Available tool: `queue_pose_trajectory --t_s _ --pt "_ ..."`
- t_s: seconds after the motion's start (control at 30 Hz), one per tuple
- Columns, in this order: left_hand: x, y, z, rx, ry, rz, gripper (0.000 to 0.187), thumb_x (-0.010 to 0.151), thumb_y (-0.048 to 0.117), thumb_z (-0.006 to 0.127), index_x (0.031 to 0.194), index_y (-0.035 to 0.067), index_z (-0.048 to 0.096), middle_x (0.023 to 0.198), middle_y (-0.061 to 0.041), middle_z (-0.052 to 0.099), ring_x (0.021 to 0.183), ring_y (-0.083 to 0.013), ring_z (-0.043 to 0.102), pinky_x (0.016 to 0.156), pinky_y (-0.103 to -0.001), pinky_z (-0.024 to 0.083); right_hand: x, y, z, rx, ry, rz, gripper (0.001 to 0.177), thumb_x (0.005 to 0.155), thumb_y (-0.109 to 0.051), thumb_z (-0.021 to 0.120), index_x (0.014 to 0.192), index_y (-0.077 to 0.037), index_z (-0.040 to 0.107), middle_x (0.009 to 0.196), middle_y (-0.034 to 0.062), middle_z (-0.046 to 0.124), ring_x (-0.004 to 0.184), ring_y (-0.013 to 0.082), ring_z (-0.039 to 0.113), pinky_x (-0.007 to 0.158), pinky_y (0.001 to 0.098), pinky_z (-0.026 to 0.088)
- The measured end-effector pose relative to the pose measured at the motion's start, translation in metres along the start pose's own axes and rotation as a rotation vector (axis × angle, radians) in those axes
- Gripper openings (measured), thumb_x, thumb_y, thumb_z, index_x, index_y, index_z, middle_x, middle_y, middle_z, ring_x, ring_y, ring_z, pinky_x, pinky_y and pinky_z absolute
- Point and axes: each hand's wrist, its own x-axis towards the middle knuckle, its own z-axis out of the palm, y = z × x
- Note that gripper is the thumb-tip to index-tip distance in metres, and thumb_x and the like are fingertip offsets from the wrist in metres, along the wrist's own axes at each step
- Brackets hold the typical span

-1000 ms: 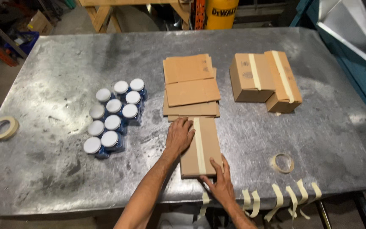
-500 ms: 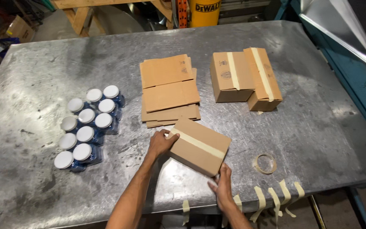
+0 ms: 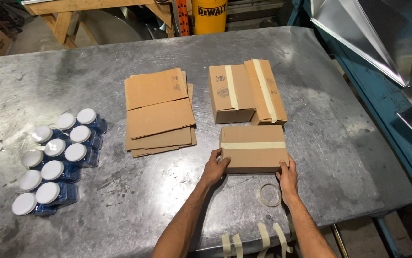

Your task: The person assembles cardboard boxes, places a container inside one of the boxes, and secures the boxes with tape on a metal workbench.

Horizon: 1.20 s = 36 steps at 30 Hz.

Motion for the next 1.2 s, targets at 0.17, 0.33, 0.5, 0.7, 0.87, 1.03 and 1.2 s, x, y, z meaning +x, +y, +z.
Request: queue_pose_trajectory --t_s 0.17,0.33,0.5,0.7,0.87,1.03,1.2 --pt "-0.001 0.018 0.008 -0.049 0.016 -0.009 0.075 0.100 0.048 0.069 0.166 0.020 0.046 0.173 -0.015 0.048 0.154 -0.0418 0.051 0.131 -0.051 0.044 0.019 -0.002 0.003 0.021 -0.002 -0.007 0.057 0.116 -0.028 0.052 0.169 -0.013 0.037 0.175 0.0277 0.029 0.165 0.0433 0.027 0.130 0.0657 0.031" --pt "0.018 0.007 0.014 -0.074 -0.007 0.009 0.078 0.104 0.049 0.068 0.171 0.021 0.040 0.179 -0.016 0.038 0.159 -0.0411 0.044 0.132 -0.052 0.043 0.040 0.014 -0.002 0.047 0.051 0.023 0.070 0.115 -0.036 0.059 0.171 -0.010 0.026 0.182 0.0271 0.012 0.168 0.0422 0.021 0.132 0.0566 0.034" --pt "0.021 -0.002 0.023 -0.265 0.086 0.060 0.068 0.096 0.041 0.071 0.158 0.019 0.054 0.154 -0.002 0.070 0.126 -0.0189 0.073 0.111 -0.033 0.055 0.060 0.043 -0.001 0.122 0.108 0.009 0.053 0.110 -0.035 0.051 0.158 -0.014 0.043 0.162 0.0118 0.050 0.154 0.0282 0.049 0.131 0.0510 0.037" --pt "0.040 0.006 0.029 -0.249 0.088 0.089 0.072 0.100 0.045 0.067 0.163 0.017 0.047 0.163 -0.005 0.062 0.135 -0.0236 0.071 0.116 -0.036 0.055 0.090 0.044 0.000 0.191 0.060 -0.049 0.054 0.108 -0.037 0.055 0.158 -0.017 0.047 0.158 0.0097 0.058 0.150 0.0238 0.053 0.131 0.0471 0.038" --pt "0.061 0.005 0.034 -0.234 0.115 0.119 0.074 0.099 0.049 0.066 0.164 0.019 0.046 0.144 -0.008 0.073 0.115 -0.0195 0.074 0.104 -0.034 0.059 0.097 0.022 0.004 0.074 0.057 -0.079 0.059 0.108 -0.041 0.055 0.161 -0.016 0.048 0.149 0.0131 0.067 0.135 0.0251 0.063 0.113 0.0382 0.049" --pt "0.070 -0.010 0.025 -0.199 0.117 0.126 0.086 0.096 0.059 0.068 0.167 0.020 0.040 0.168 -0.006 0.056 0.135 -0.0222 0.072 0.117 -0.033 0.052 0.098 0.034 0.013 0.015 0.156 -0.206 0.073 0.107 -0.040 0.056 0.170 -0.010 0.034 0.172 0.0183 0.042 0.151 0.0304 0.052 0.122 0.0415 0.042" --pt "0.086 -0.057 -0.054 -0.174 0.351 0.096 0.058 0.097 0.051 0.072 0.149 0.027 0.063 0.130 -0.002 0.082 0.113 -0.0177 0.080 0.107 -0.032 0.053 0.059 0.036 0.049 -0.228 0.596 -0.617 0.033 0.116 -0.026 0.059 0.140 -0.004 0.053 0.136 0.0209 0.044 0.103 0.0357 0.053 0.092 0.0536 0.043"
